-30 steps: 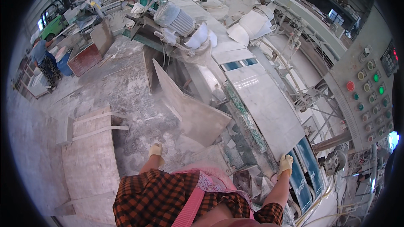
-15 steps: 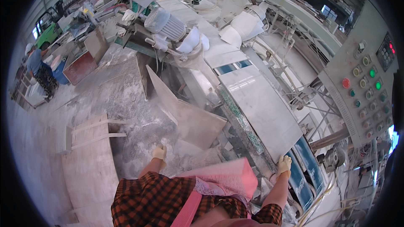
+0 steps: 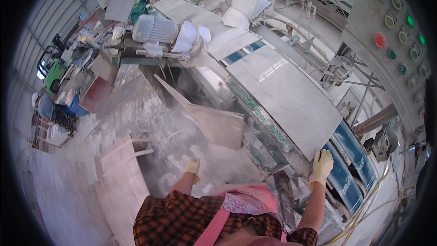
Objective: The person repeatedly picks up rectangular tiles from a pile, wipes their surfaces with a cloth, and places them onto a conveyor belt. The person also briefly uses a hose to spray water onto the conveyor area.
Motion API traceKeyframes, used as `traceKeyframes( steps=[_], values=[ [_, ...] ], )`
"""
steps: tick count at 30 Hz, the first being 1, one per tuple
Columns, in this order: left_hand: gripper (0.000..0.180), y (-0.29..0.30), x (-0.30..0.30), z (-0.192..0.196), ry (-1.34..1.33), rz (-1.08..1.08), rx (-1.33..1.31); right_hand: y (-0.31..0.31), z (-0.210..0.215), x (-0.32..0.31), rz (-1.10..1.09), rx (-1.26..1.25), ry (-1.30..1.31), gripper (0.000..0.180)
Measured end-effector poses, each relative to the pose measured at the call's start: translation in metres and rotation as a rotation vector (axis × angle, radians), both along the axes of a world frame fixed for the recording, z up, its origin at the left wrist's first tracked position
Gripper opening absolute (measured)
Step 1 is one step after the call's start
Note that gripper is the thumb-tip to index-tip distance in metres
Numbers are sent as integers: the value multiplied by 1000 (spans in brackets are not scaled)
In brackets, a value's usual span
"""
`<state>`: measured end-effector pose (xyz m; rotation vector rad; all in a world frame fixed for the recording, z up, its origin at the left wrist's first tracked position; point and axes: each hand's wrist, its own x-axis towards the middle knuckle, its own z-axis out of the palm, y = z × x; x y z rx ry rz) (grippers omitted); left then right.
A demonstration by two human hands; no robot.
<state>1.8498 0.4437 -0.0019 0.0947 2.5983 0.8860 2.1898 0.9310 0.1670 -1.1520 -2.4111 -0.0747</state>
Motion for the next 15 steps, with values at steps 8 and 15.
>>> traceKeyframes(
  steps=[8, 15],
  values=[
    [42, 81, 79, 23, 65, -93, -109, 58, 23, -1, -35, -77, 211, 25],
    [45, 98, 75, 49, 22, 21, 187, 83, 4, -34, -130, -216, -26, 61]
  ],
)
